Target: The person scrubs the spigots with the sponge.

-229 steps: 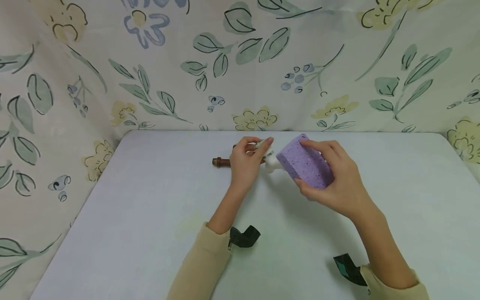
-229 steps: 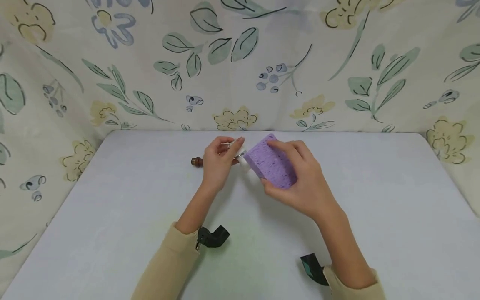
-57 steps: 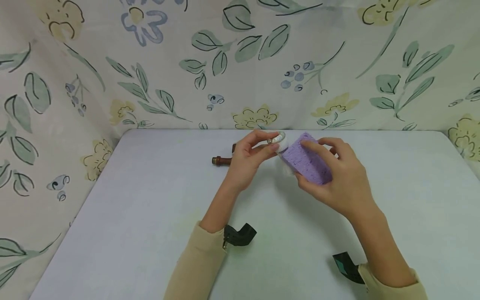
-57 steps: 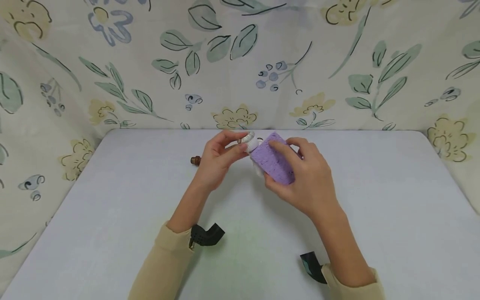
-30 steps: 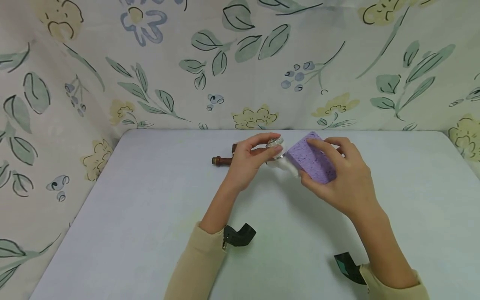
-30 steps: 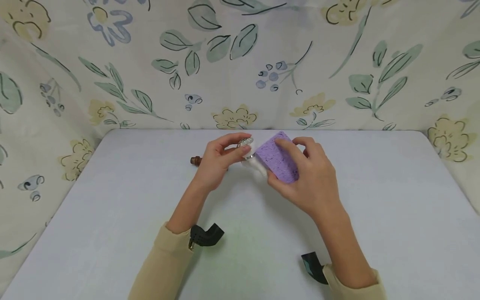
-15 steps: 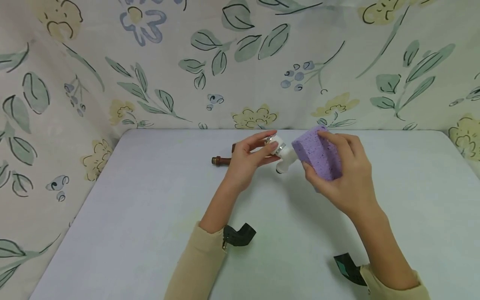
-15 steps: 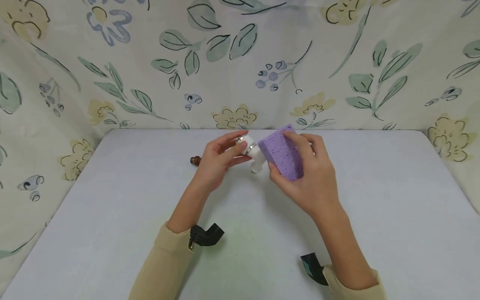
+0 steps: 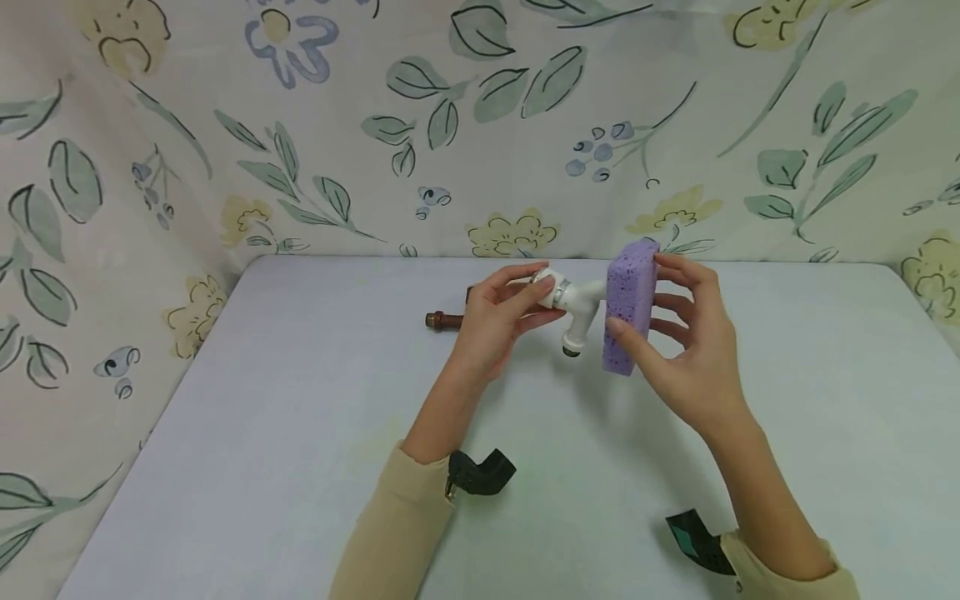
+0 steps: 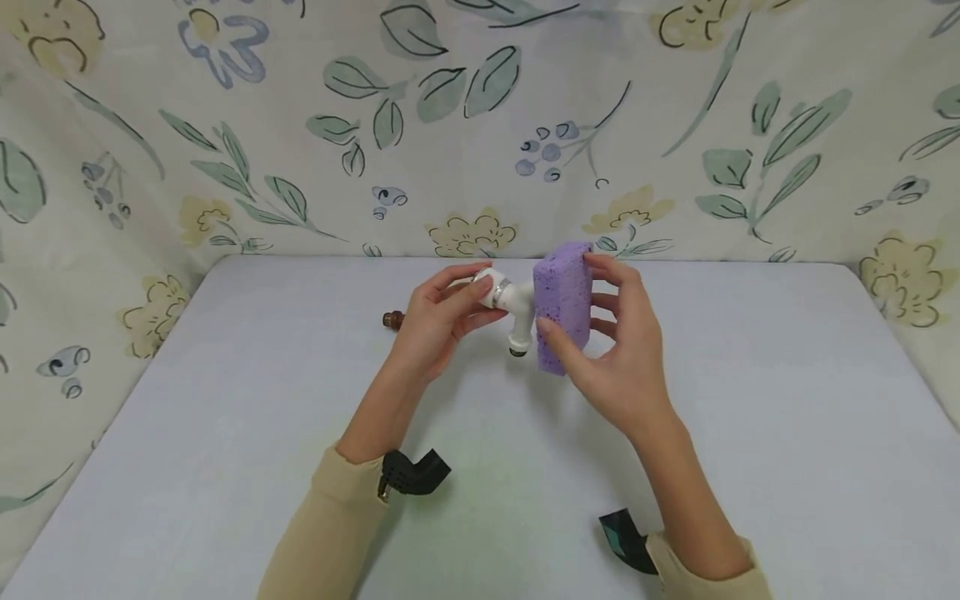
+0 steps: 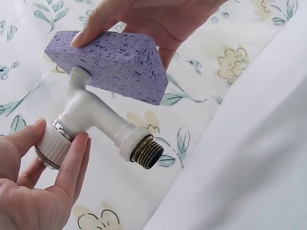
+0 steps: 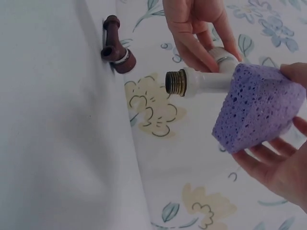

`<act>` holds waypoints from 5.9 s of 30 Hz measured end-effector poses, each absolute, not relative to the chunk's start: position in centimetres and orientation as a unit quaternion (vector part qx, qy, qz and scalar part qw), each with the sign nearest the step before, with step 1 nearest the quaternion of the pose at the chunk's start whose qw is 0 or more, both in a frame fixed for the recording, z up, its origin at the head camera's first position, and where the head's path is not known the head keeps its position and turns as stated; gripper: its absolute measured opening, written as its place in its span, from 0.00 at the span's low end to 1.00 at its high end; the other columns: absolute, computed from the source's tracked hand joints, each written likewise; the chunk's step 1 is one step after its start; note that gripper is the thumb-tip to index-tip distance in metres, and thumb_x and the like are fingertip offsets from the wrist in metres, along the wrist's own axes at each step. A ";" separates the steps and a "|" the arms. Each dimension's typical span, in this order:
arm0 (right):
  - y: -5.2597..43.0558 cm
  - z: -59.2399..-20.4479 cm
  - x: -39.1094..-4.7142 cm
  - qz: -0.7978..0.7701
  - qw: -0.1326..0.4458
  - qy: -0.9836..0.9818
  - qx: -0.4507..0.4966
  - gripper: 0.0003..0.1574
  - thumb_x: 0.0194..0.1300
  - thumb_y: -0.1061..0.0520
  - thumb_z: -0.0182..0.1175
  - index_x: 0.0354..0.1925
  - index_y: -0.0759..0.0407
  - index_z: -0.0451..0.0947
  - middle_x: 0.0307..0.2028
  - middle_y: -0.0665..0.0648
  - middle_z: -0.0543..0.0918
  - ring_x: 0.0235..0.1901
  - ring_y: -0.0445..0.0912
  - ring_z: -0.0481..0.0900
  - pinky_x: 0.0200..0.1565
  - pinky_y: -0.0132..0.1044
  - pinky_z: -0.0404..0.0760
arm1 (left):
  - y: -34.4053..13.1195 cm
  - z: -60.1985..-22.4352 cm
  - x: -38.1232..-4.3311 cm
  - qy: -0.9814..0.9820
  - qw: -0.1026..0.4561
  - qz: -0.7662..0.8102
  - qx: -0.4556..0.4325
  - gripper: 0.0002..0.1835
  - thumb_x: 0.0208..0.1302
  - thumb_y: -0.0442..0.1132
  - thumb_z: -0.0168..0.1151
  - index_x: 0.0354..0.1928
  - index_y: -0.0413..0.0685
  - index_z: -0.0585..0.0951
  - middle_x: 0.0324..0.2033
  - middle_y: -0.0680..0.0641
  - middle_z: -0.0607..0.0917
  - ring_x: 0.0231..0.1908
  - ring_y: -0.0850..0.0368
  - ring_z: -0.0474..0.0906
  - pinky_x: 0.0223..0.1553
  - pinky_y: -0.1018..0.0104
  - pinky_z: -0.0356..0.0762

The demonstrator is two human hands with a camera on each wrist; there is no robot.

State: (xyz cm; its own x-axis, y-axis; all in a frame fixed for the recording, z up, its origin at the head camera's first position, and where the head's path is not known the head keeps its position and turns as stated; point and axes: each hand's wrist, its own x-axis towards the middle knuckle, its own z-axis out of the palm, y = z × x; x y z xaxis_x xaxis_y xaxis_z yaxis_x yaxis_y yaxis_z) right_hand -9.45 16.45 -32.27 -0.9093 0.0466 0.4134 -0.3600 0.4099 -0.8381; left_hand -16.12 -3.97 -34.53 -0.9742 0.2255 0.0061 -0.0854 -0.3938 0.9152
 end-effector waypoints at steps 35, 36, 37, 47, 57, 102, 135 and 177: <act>15.9 -33.3 -9.7 0.505 0.158 -0.833 0.160 0.50 0.56 0.69 0.77 0.73 0.63 0.65 0.68 0.58 0.75 0.54 0.39 0.80 0.52 0.18 0.80 | -3.9 -33.7 -16.0 0.457 0.048 0.887 0.035 0.05 0.78 0.26 0.57 0.50 0.39 0.79 0.50 0.43 0.80 0.38 0.55 0.87 0.46 0.63 0.90; 16.0 -33.3 -9.8 0.507 0.161 -0.832 0.159 0.50 0.57 0.69 0.76 0.73 0.63 0.65 0.68 0.58 0.75 0.54 0.37 0.79 0.52 0.18 0.80 | -4.0 -33.7 -16.0 0.457 0.051 0.887 0.039 0.06 0.78 0.26 0.57 0.49 0.39 0.79 0.50 0.43 0.80 0.38 0.55 0.87 0.46 0.63 0.90; 16.1 -33.2 -9.8 0.508 0.163 -0.831 0.156 0.50 0.57 0.70 0.76 0.73 0.63 0.64 0.69 0.58 0.75 0.54 0.36 0.79 0.51 0.18 0.80 | -3.9 -33.8 -16.0 0.457 0.054 0.887 0.043 0.06 0.77 0.26 0.57 0.49 0.40 0.80 0.49 0.43 0.80 0.38 0.55 0.87 0.47 0.62 0.90; 16.0 -33.1 -9.6 0.520 0.165 -0.826 0.141 0.50 0.59 0.69 0.75 0.74 0.62 0.63 0.69 0.57 0.75 0.54 0.37 0.79 0.51 0.19 0.80 | -3.7 -33.6 -15.7 0.458 0.058 0.885 0.054 0.06 0.78 0.26 0.56 0.47 0.41 0.80 0.48 0.44 0.80 0.38 0.56 0.87 0.48 0.62 0.90; 16.3 -33.0 -9.7 0.512 0.183 -0.830 0.126 0.50 0.58 0.70 0.75 0.74 0.62 0.63 0.68 0.58 0.75 0.53 0.35 0.79 0.52 0.17 0.79 | -3.9 -33.3 -15.5 0.467 0.067 0.879 0.068 0.08 0.77 0.24 0.56 0.52 0.38 0.80 0.46 0.43 0.80 0.40 0.55 0.87 0.48 0.61 0.90; 17.0 -33.5 -10.2 0.648 0.120 -0.744 0.109 0.45 0.65 0.76 0.66 0.72 0.52 0.62 0.61 0.54 0.71 0.50 0.44 0.82 0.50 0.24 0.85 | -3.4 -32.6 -15.3 0.382 0.065 0.922 0.003 0.07 0.81 0.29 0.54 0.41 0.46 0.78 0.55 0.44 0.76 0.43 0.50 0.85 0.52 0.62 0.88; 17.3 -33.0 -9.9 0.622 0.105 -0.766 0.122 0.43 0.66 0.75 0.66 0.73 0.52 0.67 0.62 0.53 0.74 0.51 0.46 0.82 0.52 0.24 0.85 | -4.3 -32.5 -15.1 0.449 0.115 0.877 0.128 0.20 0.78 0.22 0.50 0.56 0.49 0.85 0.49 0.47 0.81 0.48 0.54 0.82 0.50 0.65 0.89; 17.4 -32.4 -9.8 0.699 0.116 -0.691 0.144 0.42 0.66 0.79 0.60 0.72 0.54 0.69 0.63 0.59 0.75 0.50 0.48 0.81 0.50 0.26 0.86 | -3.6 -33.5 -15.0 0.580 0.169 0.777 0.178 0.21 0.70 0.18 0.60 0.63 0.21 0.75 0.50 0.50 0.83 0.44 0.62 0.86 0.55 0.65 0.84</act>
State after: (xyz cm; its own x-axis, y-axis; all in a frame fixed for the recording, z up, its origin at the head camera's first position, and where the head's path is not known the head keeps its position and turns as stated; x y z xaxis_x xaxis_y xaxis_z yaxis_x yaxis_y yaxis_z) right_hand -9.82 17.36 -32.36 -0.9318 -0.0363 0.3611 -0.3607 -0.0171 -0.9325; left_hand -15.04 -3.64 -33.51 -0.8791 0.4698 0.0809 -0.0563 -0.2709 0.9609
